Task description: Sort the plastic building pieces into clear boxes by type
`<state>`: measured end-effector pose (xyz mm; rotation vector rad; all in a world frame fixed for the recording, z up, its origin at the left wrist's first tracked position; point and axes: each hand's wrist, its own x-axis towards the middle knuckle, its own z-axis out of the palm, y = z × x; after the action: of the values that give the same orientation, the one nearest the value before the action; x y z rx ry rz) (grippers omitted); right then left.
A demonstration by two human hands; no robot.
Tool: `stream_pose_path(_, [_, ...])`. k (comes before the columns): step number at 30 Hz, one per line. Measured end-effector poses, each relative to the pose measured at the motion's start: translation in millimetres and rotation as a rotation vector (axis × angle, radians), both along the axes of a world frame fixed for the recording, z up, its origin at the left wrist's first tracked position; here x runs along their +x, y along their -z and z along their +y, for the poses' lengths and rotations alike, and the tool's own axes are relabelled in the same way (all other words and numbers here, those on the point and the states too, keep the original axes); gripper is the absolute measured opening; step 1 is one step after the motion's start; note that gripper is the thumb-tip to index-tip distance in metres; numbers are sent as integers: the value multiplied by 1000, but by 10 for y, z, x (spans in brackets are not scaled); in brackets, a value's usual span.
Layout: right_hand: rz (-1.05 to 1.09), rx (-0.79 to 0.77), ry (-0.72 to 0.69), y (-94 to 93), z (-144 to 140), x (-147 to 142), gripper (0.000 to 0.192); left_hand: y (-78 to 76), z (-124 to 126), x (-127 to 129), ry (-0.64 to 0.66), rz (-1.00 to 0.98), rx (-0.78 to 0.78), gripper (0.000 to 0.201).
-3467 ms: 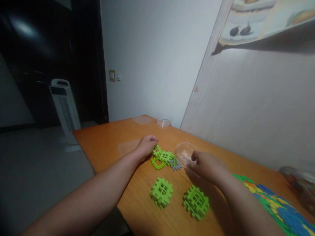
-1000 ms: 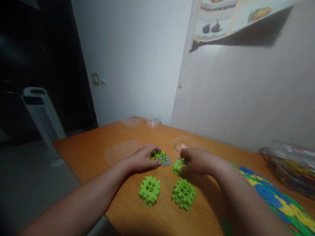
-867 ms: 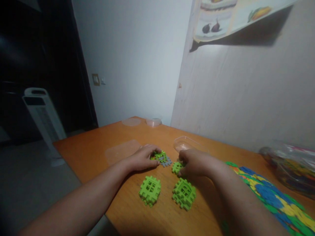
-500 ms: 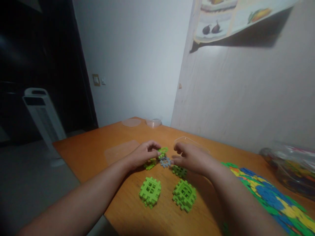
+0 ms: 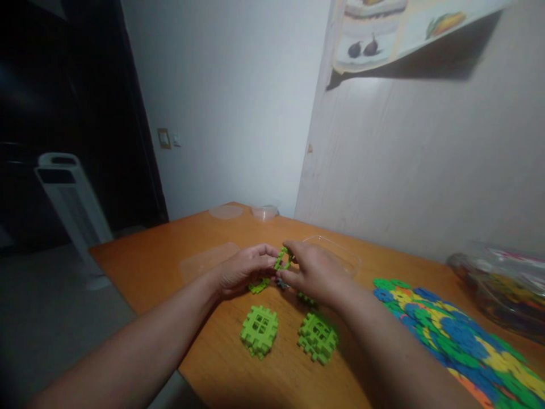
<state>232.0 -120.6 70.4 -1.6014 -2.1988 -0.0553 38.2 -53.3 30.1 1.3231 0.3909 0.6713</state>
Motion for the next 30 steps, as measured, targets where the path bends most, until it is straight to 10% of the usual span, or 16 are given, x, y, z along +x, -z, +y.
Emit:
stream_pose_path(11, [-187, -425, 139, -93, -84, 317, 27, 184, 366, -78, -437, 353, 373, 16])
stream_pose_path(30, [-225, -425, 188, 107, -19, 341, 46, 25, 145, -268, -247, 733, 848, 45])
